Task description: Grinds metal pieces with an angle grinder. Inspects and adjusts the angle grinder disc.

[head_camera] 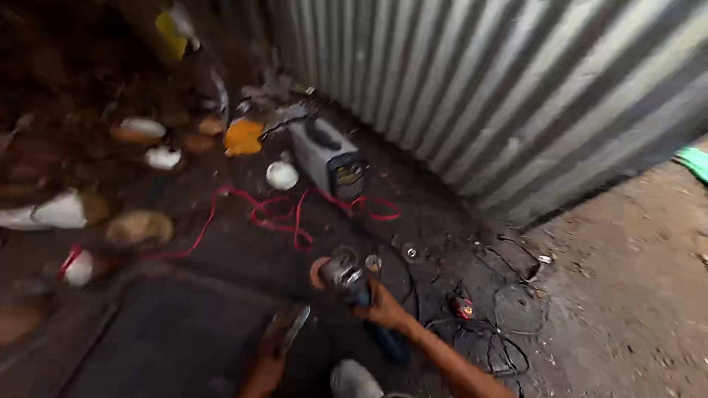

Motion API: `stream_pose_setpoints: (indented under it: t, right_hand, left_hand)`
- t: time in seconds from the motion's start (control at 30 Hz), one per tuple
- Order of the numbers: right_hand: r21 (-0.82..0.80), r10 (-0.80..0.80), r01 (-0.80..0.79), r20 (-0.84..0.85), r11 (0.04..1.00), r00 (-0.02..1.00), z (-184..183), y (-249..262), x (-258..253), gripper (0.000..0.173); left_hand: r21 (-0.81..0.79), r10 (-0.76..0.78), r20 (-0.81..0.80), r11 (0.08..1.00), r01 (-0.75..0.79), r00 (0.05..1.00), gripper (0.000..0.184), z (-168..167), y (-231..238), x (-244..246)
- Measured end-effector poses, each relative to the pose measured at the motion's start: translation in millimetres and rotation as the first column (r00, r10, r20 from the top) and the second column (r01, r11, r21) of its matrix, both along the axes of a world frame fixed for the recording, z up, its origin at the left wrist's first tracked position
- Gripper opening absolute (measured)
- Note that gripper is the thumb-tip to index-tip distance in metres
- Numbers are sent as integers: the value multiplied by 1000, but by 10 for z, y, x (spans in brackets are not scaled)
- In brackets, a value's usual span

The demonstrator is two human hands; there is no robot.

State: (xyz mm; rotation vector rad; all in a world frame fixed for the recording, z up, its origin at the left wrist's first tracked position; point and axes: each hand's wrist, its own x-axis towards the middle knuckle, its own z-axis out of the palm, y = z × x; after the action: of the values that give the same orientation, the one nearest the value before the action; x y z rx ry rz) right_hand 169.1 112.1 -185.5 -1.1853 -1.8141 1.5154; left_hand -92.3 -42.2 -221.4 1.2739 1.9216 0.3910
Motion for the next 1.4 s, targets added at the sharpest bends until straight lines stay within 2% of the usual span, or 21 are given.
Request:
stream_pose_setpoints:
  t: [0.07,0.13,0.33,0.47,0.6,0.87,1.13,1.27,1.4]
  right_hand:
    - [-9,42,-41,108,999,993,-91,74,-78,91]
    - [7,85,-88,190,996,978,-192,176,-192,91]
    - [2,254,-290,473,957,844,-401,231,-475,90]
    - [11,264,-326,563,945,783,-465,233,-635,84]
    - [-11,282,-364,657,931,700,-485,281,-731,84]
    - [-34,302,-403,720,915,624,-496,295,-796,81]
    - [-24,277,-382,729,924,625,-503,251,-834,83]
    - [-30,319,-442,737,897,596,-488,241,-819,79]
    - [-50,317,-428,750,903,581,-455,198,-851,81]
  left_hand:
    - [-229,47,-103,971,-70,994,48,87,14,-5]
    - [-324,85,-152,937,-131,985,42,199,98,21]
    - [-323,180,-153,920,-221,972,40,229,70,136]
    - [-328,207,-145,913,-244,968,40,178,64,113]
    - [-430,233,-125,863,-265,964,38,263,143,138]
    - [-470,263,-132,832,-294,956,38,262,170,237]
    - [-475,285,-147,820,-320,947,36,244,175,275]
    - [-474,285,-148,820,-321,947,36,239,168,271]
    - [-484,289,-149,813,-325,946,36,225,167,293]
